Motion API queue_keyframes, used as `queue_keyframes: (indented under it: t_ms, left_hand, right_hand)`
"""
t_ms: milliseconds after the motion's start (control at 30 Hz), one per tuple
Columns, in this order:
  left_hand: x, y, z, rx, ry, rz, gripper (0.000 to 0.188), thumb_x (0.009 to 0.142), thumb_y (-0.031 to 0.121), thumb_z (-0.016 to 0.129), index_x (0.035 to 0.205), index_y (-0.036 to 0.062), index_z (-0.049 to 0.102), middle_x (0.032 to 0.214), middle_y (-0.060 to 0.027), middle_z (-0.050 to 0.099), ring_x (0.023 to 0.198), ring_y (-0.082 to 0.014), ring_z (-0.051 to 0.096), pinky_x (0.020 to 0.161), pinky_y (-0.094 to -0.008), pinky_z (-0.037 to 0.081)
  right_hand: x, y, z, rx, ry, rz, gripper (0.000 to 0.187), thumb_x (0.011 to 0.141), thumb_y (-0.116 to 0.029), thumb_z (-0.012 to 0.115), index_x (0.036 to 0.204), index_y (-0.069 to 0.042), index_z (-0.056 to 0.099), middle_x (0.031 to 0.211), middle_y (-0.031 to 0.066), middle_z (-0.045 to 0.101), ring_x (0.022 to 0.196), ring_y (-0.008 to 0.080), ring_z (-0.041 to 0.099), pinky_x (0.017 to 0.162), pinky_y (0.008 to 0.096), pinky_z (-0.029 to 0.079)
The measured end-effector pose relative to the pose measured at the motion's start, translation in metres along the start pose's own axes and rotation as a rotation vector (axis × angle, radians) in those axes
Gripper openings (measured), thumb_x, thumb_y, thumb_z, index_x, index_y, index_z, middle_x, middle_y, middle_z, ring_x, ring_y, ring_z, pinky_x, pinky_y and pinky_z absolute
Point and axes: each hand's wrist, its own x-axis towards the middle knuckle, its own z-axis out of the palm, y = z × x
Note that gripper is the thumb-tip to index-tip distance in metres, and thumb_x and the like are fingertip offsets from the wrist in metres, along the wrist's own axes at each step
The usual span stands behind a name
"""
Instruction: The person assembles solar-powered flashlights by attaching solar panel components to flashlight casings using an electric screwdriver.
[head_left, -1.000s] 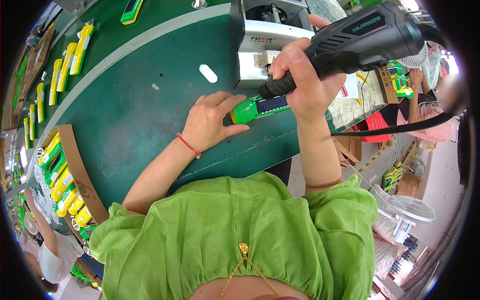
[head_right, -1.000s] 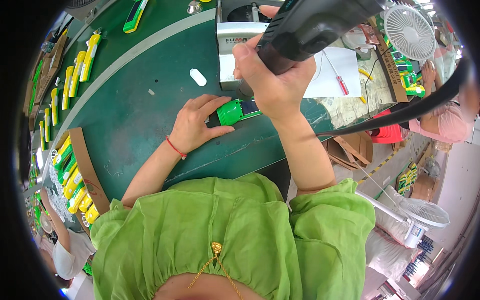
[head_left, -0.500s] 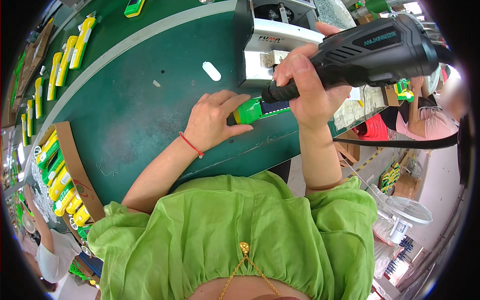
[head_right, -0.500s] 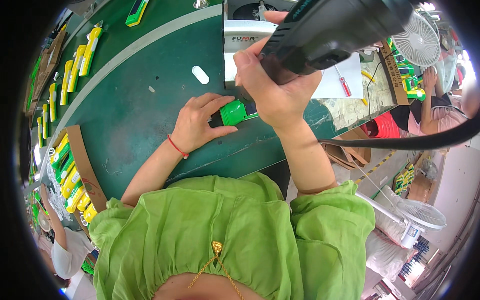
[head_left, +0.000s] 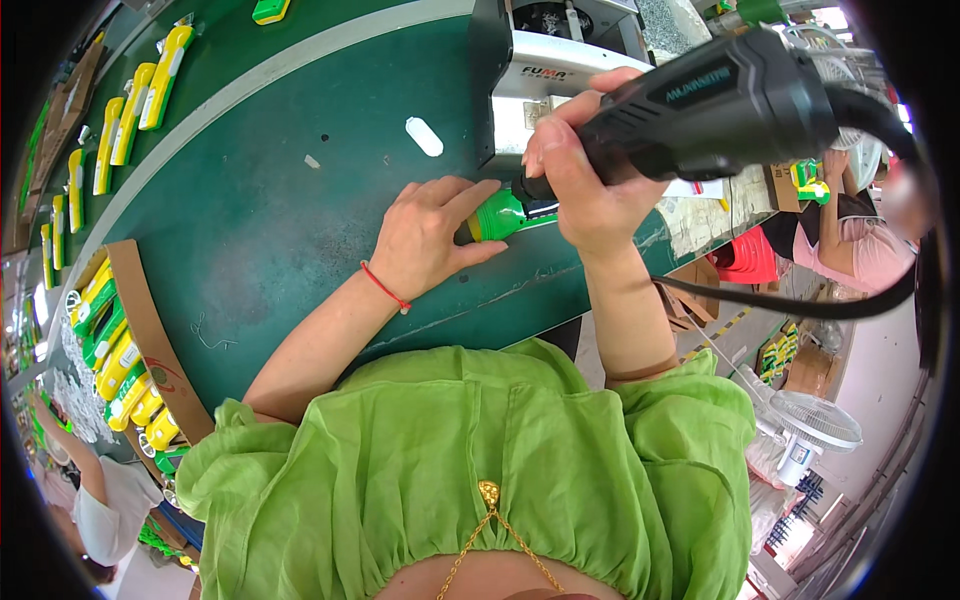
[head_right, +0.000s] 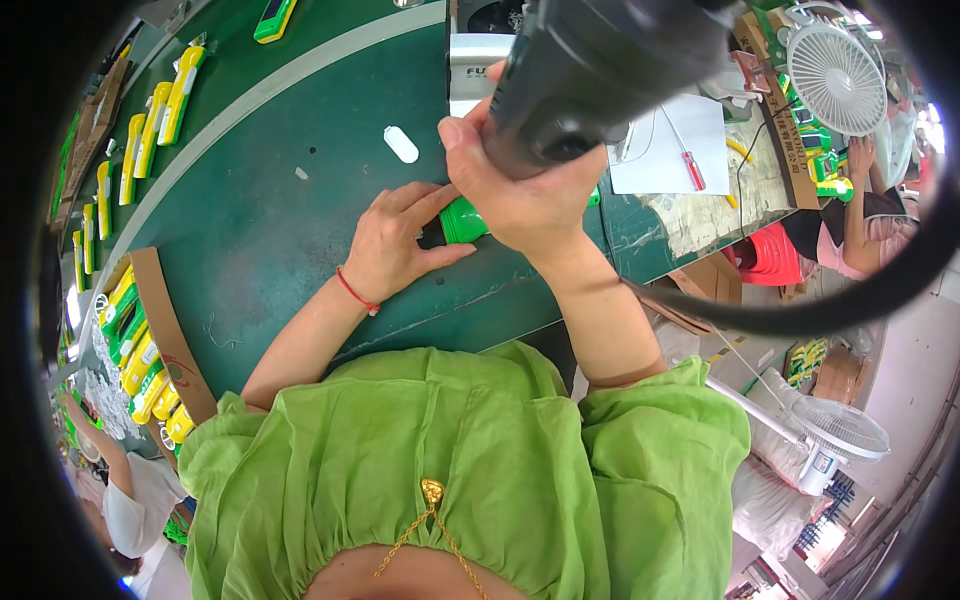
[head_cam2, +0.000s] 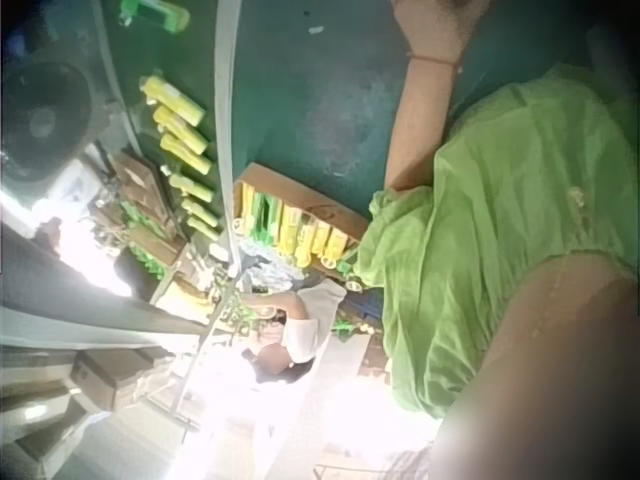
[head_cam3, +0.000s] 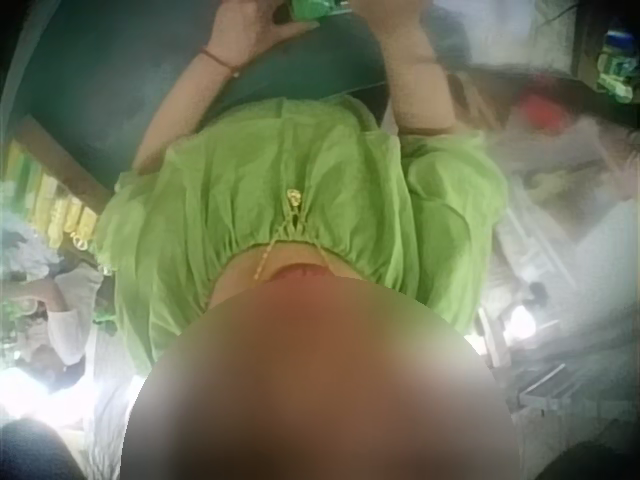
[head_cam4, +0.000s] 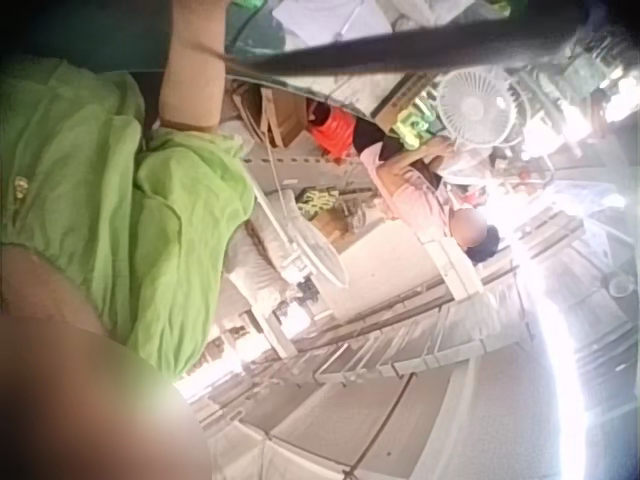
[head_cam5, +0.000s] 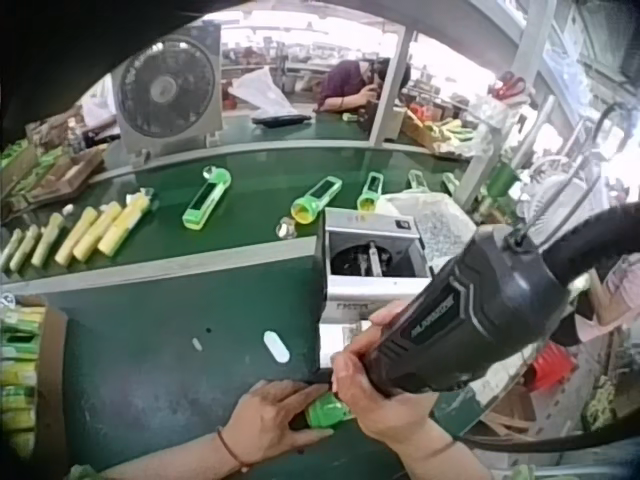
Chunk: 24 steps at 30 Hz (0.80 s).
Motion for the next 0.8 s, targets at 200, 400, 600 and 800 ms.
queue_keyframes:
  t_ms: [200, 400, 600, 800]
  left_hand:
    - [-0.003, -0.002, 0.002, -0.016, 0.007, 0.007, 0.059, 0.067, 0.031, 0.081, 0.119, 0.0092, 0.064, 0.103, -0.0094, 0.064, 0.085, -0.0282, 0.062, 0.077, -0.0379, 0.049]
    - [-0.005, -0.002, 0.004, -0.004, 0.025, 0.008, 0.060, 0.066, 0.032, 0.081, 0.119, 0.0113, 0.063, 0.100, -0.0064, 0.064, 0.088, -0.0248, 0.062, 0.078, -0.0376, 0.049]
    - [-0.001, -0.006, 0.004, -0.024, 0.014, -0.011, 0.060, 0.067, 0.032, 0.081, 0.119, 0.0074, 0.063, 0.104, -0.0094, 0.064, 0.087, -0.0284, 0.062, 0.076, -0.0389, 0.049]
    - [-0.003, -0.003, 0.000, -0.005, -0.001, 0.004, 0.062, 0.068, 0.033, 0.081, 0.122, 0.0087, 0.061, 0.108, -0.0096, 0.064, 0.088, -0.0284, 0.062, 0.076, -0.0385, 0.049]
  right_hand:
    - [0.011, -0.003, 0.004, 0.090, 0.026, 0.121, 0.048, 0.082, 0.008, 0.062, 0.124, 0.002, 0.039, 0.074, 0.0098, 0.060, 0.059, 0.0144, 0.058, 0.056, 0.0275, 0.050]
    - [0.007, 0.000, 0.005, -0.014, -0.045, 0.119, 0.047, 0.083, 0.007, 0.063, 0.122, 0.002, 0.039, 0.074, 0.0103, 0.061, 0.058, 0.0137, 0.057, 0.055, 0.0264, 0.050]
    - [-0.004, 0.006, 0.013, -0.059, 0.103, -0.004, 0.045, 0.083, 0.008, 0.062, 0.121, 0.002, 0.039, 0.075, 0.0100, 0.060, 0.058, 0.0134, 0.057, 0.055, 0.0266, 0.050]
    - [-0.002, 0.001, 0.014, -0.039, 0.119, 0.054, 0.043, 0.080, 0.008, 0.067, 0.116, 0.005, 0.046, 0.075, 0.0057, 0.061, 0.062, 0.0104, 0.059, 0.058, 0.0242, 0.049]
